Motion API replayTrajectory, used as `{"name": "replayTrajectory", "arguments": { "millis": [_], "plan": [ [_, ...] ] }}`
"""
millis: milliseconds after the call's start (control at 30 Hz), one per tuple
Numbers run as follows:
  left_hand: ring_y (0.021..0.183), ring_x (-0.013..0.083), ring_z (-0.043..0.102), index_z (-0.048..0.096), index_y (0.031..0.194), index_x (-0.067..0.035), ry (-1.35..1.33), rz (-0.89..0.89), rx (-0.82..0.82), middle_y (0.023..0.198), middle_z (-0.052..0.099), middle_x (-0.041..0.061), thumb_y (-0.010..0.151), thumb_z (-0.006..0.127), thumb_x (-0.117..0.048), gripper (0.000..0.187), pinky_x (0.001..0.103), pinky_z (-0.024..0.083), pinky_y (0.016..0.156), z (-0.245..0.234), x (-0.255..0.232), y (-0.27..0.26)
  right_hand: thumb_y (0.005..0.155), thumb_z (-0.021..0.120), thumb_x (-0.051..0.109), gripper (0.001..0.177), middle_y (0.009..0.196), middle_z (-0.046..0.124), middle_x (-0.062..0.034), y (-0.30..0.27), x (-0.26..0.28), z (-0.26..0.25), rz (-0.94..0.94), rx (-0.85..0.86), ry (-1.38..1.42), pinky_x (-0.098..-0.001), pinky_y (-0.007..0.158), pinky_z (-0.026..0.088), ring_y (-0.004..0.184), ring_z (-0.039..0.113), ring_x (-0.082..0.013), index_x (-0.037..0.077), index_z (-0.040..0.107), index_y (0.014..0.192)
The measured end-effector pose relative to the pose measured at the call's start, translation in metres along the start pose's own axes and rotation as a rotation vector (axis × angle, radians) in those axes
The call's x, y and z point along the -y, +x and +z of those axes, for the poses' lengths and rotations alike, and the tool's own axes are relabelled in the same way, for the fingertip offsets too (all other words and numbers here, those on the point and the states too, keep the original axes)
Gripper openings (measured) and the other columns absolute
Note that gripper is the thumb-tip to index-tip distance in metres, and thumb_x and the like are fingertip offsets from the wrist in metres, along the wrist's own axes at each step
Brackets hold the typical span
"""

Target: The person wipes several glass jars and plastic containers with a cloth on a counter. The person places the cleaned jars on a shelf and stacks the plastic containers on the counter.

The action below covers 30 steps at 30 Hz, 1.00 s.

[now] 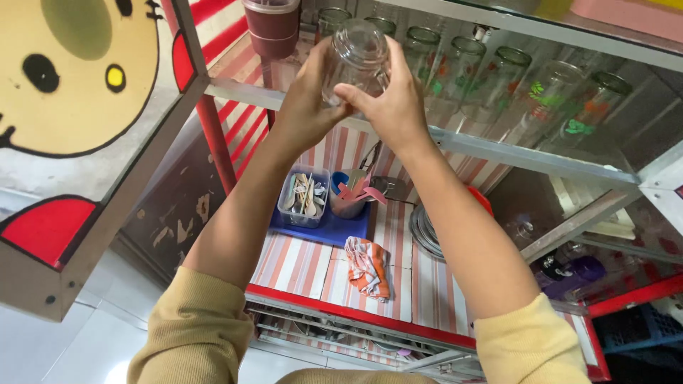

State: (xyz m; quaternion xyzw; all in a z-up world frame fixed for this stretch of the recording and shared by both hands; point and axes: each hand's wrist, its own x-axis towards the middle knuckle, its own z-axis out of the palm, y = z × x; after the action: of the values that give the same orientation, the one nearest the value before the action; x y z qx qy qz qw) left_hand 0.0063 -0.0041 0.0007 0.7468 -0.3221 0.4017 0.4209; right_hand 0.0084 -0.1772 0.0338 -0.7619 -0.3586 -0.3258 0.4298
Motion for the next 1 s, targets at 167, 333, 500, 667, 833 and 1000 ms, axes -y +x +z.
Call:
{"name": "replayTrajectory", "arguments": {
  "millis": [167,333,500,667,833,1000],
  "plan": [
    [0.122,0.0318,0.060,0.037,0.142,-0.001,-0.008,-0.093,-0.084,0.133,0.055,0.019,0.079,0.086,-0.005,0.080,0.040,0.051,0.103,-0.010,-0.003,-0.005,0.097,0.074,0.042,0.080,0.137,0.062,-0.0261,0.010,-0.020,0.008,0.006,0.092,-0.027,-0.0416,0.092,0.057,0.124,0.065,-0.0358,0.003,0.031,0.151],
    [0.108,0.0335,0.064,0.044,0.134,0.005,0.158,-0.169,-0.176,0.121,0.059,0.022,0.073,0.088,-0.006,0.075,0.041,0.054,0.094,-0.015,0.002,-0.004,0.102,0.062,0.018,0.042,0.113,0.072,-0.0185,0.007,-0.024,0.013,-0.105,0.011,-0.125,-0.0375,0.079,0.055,0.100,0.071,-0.0285,0.000,0.052,0.137],
    [0.105,0.0374,0.070,0.050,0.133,0.001,0.372,-0.234,-0.183,0.117,0.071,0.021,0.069,0.095,-0.029,0.084,0.052,0.047,0.092,-0.010,0.030,-0.005,0.097,0.058,0.004,0.039,0.109,0.072,-0.0184,0.003,-0.033,0.021,-0.127,0.039,-0.194,-0.0417,0.080,0.056,0.095,0.070,-0.0299,-0.001,0.054,0.135],
    [0.090,0.0352,0.073,0.050,0.126,0.000,0.401,-0.241,-0.145,0.104,0.073,0.020,0.068,0.094,-0.023,0.076,0.042,0.054,0.080,-0.009,0.045,-0.003,0.096,0.056,0.001,0.037,0.108,0.072,-0.0206,0.000,-0.036,0.027,-0.127,0.055,-0.240,-0.0396,0.074,0.058,0.088,0.070,-0.0292,-0.002,0.057,0.132],
    [0.074,0.0347,0.071,0.047,0.121,0.000,0.446,-0.215,-0.118,0.090,0.073,0.019,0.069,0.093,-0.026,0.074,0.042,0.054,0.068,-0.006,0.069,-0.003,0.096,0.056,0.001,0.034,0.097,0.071,-0.0191,0.000,-0.033,0.030,-0.144,0.073,-0.323,-0.0393,0.065,0.055,0.077,0.066,-0.0270,-0.005,0.059,0.129],
    [0.089,0.0371,0.073,0.043,0.121,0.004,0.416,-0.331,-0.022,0.098,0.072,0.023,0.073,0.091,-0.021,0.072,0.044,0.056,0.073,-0.008,0.071,0.010,0.093,0.059,0.000,0.044,0.098,0.071,-0.0234,-0.002,-0.035,0.034,-0.152,0.078,-0.381,-0.0388,0.061,0.058,0.074,0.067,-0.0290,-0.007,0.055,0.136]
  ]
}}
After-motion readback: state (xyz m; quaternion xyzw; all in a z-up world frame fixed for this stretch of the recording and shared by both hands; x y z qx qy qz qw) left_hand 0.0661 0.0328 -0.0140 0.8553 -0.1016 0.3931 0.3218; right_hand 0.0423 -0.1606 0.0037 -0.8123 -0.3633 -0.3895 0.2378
